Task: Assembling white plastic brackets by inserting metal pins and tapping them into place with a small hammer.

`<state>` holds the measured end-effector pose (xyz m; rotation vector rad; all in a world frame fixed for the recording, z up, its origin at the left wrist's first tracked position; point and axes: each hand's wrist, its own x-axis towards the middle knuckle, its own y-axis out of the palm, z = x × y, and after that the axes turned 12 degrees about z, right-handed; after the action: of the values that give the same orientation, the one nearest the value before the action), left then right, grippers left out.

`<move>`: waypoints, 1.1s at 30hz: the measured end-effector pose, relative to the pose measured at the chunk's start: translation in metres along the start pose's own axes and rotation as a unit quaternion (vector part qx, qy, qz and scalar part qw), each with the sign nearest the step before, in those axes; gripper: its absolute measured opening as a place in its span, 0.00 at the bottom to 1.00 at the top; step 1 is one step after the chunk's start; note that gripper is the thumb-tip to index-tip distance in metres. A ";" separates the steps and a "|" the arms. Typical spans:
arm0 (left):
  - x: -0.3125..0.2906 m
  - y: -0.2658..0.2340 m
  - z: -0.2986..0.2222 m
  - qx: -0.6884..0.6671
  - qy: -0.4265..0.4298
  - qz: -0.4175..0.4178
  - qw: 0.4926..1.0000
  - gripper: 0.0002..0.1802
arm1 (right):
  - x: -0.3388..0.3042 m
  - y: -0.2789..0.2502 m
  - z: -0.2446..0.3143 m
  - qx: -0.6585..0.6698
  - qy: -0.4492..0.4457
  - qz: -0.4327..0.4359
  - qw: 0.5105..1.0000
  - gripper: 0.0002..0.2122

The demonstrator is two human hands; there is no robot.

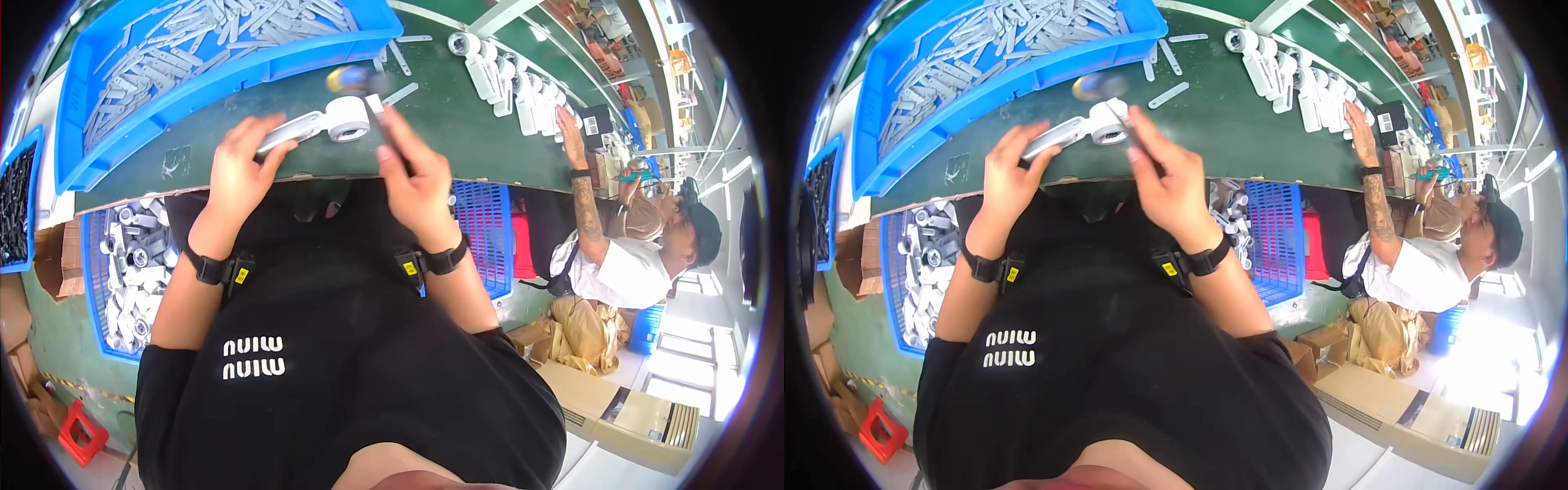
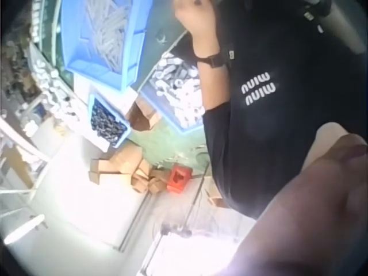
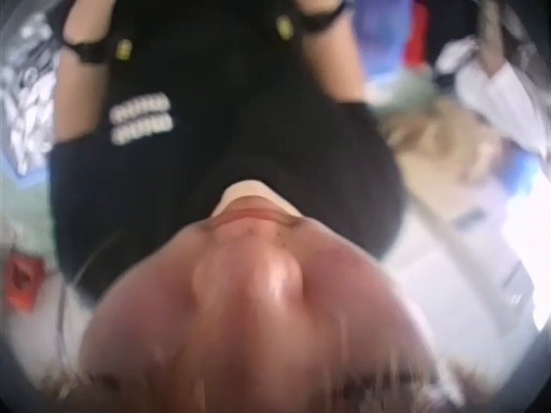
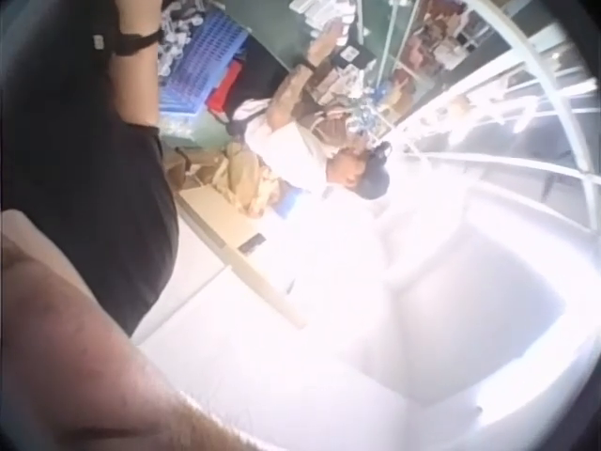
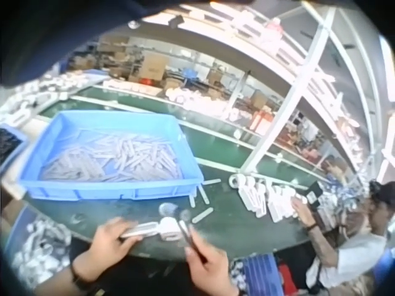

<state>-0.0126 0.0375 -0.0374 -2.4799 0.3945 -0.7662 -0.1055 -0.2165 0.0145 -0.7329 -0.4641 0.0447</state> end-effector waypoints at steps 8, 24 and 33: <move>-0.062 -0.084 0.012 -0.063 -0.081 -0.003 0.995 0.12 | 0.041 -0.107 -0.116 -0.359 0.179 -0.140 0.905 0.21; -0.385 -0.204 0.258 -0.275 -0.569 -0.327 0.703 0.33 | 0.031 -0.159 -0.225 -0.367 0.261 -0.038 0.892 0.24; -0.292 -0.217 0.254 -0.145 -0.422 -0.405 0.798 0.10 | -0.015 -0.113 -0.063 0.123 0.285 -0.161 0.937 0.17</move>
<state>-0.0696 0.4345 -0.2278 -2.9307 -0.9959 0.2437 -0.1061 -0.3444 0.0414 -0.3862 -0.0127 -0.4043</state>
